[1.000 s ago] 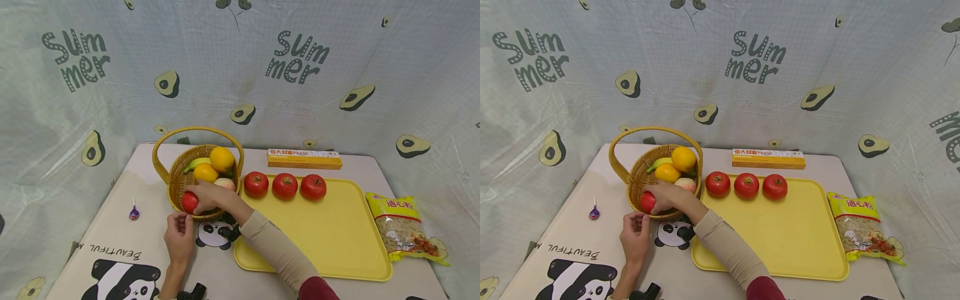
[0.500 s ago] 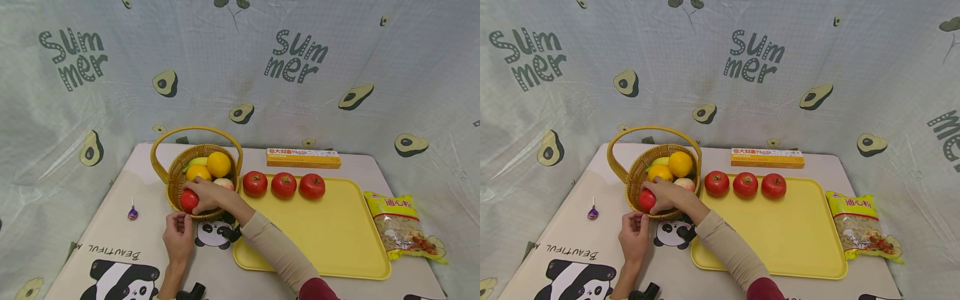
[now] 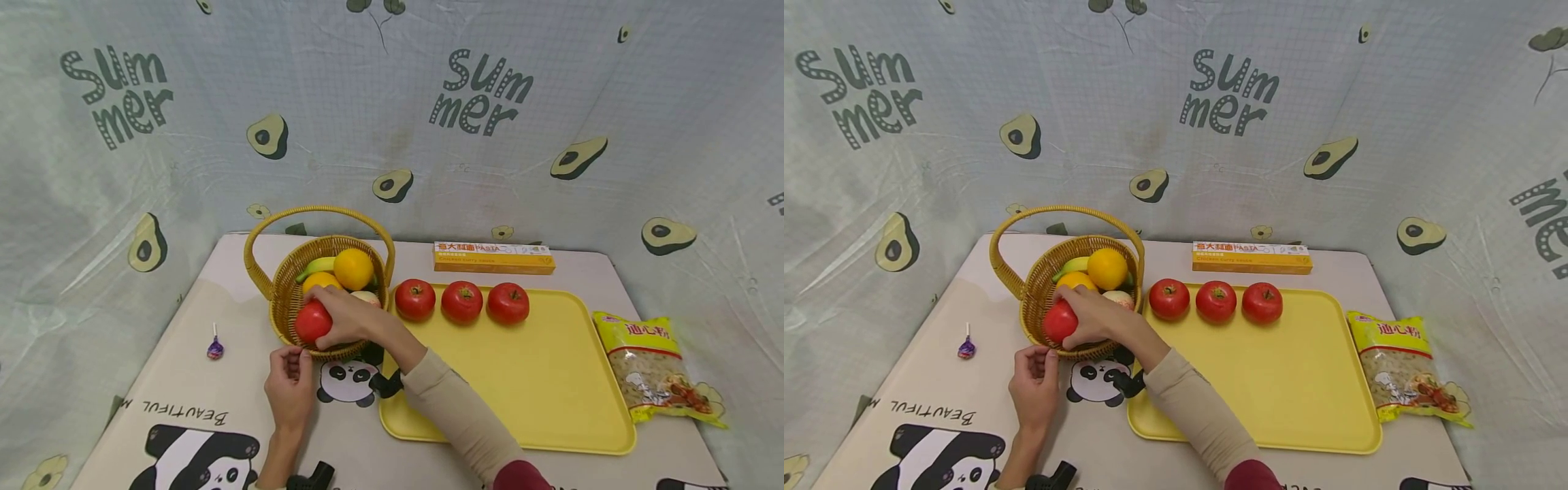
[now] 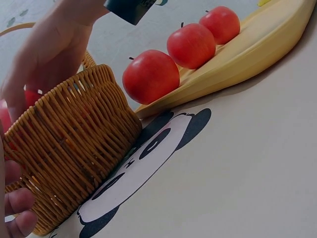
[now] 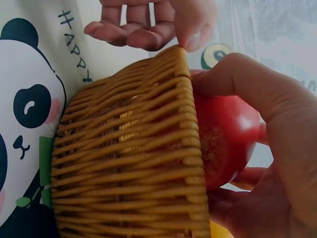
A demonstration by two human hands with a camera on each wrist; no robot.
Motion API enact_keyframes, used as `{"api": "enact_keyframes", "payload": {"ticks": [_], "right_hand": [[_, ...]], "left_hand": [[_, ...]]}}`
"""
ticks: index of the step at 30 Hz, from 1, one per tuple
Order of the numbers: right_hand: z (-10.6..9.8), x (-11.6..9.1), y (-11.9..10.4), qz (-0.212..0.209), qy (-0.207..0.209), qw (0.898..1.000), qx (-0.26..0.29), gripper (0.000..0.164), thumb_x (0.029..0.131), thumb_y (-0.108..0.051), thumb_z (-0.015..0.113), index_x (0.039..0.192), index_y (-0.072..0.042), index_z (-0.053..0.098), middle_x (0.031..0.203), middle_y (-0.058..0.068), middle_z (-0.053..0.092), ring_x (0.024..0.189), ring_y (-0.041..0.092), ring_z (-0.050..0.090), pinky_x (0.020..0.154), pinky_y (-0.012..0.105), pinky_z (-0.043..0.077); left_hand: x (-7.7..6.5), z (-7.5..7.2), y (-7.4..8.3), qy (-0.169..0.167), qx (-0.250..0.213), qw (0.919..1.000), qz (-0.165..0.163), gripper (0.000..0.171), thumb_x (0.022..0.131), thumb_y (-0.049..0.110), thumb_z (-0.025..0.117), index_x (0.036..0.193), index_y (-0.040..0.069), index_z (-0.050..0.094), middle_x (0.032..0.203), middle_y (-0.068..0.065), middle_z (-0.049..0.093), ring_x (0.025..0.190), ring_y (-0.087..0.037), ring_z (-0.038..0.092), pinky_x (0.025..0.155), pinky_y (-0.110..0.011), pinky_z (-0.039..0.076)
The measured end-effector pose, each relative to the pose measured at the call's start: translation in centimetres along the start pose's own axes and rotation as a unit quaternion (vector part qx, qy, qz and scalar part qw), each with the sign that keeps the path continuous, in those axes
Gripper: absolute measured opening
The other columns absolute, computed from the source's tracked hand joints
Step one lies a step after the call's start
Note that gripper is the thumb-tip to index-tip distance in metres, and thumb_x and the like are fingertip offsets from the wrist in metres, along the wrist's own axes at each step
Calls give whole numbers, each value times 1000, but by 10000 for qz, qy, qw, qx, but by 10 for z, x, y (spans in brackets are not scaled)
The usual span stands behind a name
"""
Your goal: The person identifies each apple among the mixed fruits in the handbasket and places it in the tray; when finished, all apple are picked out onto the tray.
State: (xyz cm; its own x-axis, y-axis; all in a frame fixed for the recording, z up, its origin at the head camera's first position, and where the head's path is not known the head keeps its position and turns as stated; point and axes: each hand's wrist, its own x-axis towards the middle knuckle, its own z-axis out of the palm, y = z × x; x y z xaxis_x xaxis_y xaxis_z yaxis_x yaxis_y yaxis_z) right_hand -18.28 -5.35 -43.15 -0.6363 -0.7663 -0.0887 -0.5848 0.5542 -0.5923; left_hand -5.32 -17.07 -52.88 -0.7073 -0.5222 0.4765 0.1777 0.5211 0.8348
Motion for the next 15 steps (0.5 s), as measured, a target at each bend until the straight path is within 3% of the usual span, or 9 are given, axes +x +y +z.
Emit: {"api": "enact_keyframes", "payload": {"ticks": [15], "right_hand": [[-10, -21, 4, -207, 359, 9979, 491, 78, 74, -28, 79, 140, -18, 37, 139, 3, 46, 120, 17, 52, 99, 31, 52]], "left_hand": [[-1, -1, 3, -93, 57, 9999, -98, 13, 95, 3, 60, 105, -4, 58, 81, -9, 62, 70, 2, 47, 64, -7, 40]]}}
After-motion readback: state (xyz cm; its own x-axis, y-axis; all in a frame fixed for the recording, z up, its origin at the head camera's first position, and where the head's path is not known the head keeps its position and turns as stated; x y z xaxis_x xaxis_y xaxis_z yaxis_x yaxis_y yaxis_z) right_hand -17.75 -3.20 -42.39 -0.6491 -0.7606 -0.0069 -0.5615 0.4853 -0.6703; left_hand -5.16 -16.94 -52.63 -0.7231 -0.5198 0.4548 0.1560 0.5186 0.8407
